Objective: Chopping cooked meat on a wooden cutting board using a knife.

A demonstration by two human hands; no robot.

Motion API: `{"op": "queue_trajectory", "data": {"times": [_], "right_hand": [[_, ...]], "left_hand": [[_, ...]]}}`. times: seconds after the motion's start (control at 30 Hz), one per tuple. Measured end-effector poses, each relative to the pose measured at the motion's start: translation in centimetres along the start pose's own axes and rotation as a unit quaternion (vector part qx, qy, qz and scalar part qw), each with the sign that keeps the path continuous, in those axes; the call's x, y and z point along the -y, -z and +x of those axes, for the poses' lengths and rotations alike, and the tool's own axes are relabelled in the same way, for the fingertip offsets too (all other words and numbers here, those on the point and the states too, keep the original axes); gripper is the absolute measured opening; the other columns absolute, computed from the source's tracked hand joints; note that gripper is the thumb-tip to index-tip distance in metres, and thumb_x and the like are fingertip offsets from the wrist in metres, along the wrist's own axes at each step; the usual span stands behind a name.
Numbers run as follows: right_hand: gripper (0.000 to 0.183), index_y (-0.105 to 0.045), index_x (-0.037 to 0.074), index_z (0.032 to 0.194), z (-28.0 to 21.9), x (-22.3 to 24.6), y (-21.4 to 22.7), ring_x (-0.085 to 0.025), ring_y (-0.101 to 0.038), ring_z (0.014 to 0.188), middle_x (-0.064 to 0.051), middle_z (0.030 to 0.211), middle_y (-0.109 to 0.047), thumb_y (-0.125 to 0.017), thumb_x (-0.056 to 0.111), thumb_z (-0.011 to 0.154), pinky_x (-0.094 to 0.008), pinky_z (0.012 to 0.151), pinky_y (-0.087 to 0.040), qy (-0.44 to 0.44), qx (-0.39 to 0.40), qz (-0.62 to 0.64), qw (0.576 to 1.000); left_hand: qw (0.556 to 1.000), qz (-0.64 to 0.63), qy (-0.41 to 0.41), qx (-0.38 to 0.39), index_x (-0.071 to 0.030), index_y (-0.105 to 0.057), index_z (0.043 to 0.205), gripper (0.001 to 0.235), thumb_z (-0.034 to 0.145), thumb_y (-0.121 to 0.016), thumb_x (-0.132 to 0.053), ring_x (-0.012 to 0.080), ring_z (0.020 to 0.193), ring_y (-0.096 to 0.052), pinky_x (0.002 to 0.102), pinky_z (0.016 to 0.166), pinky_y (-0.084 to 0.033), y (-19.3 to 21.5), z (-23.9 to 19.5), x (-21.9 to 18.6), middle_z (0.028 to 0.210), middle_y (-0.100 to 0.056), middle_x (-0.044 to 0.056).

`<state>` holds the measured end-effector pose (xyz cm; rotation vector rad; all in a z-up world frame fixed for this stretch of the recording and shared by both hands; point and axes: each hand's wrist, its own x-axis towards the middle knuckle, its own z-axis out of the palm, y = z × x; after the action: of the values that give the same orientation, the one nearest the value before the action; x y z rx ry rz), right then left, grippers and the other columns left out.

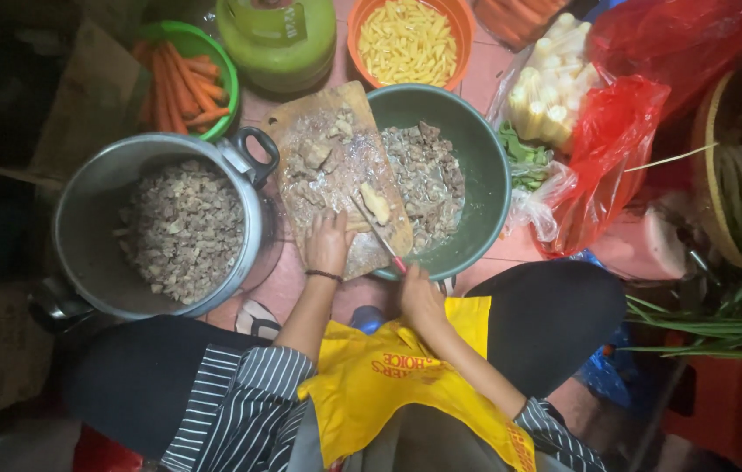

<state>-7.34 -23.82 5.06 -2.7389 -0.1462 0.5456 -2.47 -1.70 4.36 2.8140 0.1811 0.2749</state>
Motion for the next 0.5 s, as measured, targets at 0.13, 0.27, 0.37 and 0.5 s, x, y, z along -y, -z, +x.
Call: {"op": "queue_trajectory", "data": {"times": [0.13,0.27,0.37,0.5], "right_hand": [[0.015,-0.047,0.002,0.109,-0.4,-1.8,-1.0,-0.053,-0.068,0.083,-0.033,0.097,-0.067,-0.043,0.012,0.099,-0.061,0.071,-0.054,0.038,-0.041,0.011,0.998],[0.015,-0.045,-0.001,0.11,-2.8,0.4,2.5,-0.05,-0.068,0.077,-0.033,0.093,-0.065,-0.042,0.005,0.097,-0.058,0.064,-0.054,0.089,-0.059,-0.002,0.994],[0.016,-0.045,-0.002,0.11,-4.1,1.1,3.6,-0.049,-0.068,0.074,-0.033,0.093,-0.063,-0.042,0.003,0.095,-0.056,0.06,-0.054,0.092,-0.05,-0.022,0.994],[0.023,-0.043,-0.006,0.115,-4.4,0.7,3.5,-0.051,-0.067,0.074,-0.034,0.092,-0.064,-0.041,0.004,0.094,-0.057,0.061,-0.053,0.114,-0.04,-0.007,0.993]], "left_hand": [[0.997,-0.065,-0.004,0.036,-0.015,-0.066,0.129,0.045,0.088,-0.076,-0.029,0.0343,0.111,-0.059,0.046,0.086,-0.057,-0.1,-0.1,-0.3,0.124,-0.061,0.014],[0.998,-0.063,0.002,0.005,-0.019,-0.068,0.122,0.032,0.09,-0.071,-0.023,0.0343,0.107,-0.06,0.045,0.083,-0.058,-1.0,-0.3,-0.5,0.122,-0.064,0.009],[0.998,-0.061,-0.006,-0.022,-0.019,-0.068,0.12,0.032,0.088,-0.07,-0.02,0.0353,0.106,-0.06,0.045,0.08,-0.059,-1.3,-0.1,-0.8,0.123,-0.066,0.006],[0.998,-0.055,-0.002,-0.025,-0.019,-0.068,0.117,0.028,0.09,-0.07,-0.019,0.0354,0.104,-0.06,0.045,0.075,-0.06,-1.5,0.0,-0.9,0.119,-0.066,0.005]]}}
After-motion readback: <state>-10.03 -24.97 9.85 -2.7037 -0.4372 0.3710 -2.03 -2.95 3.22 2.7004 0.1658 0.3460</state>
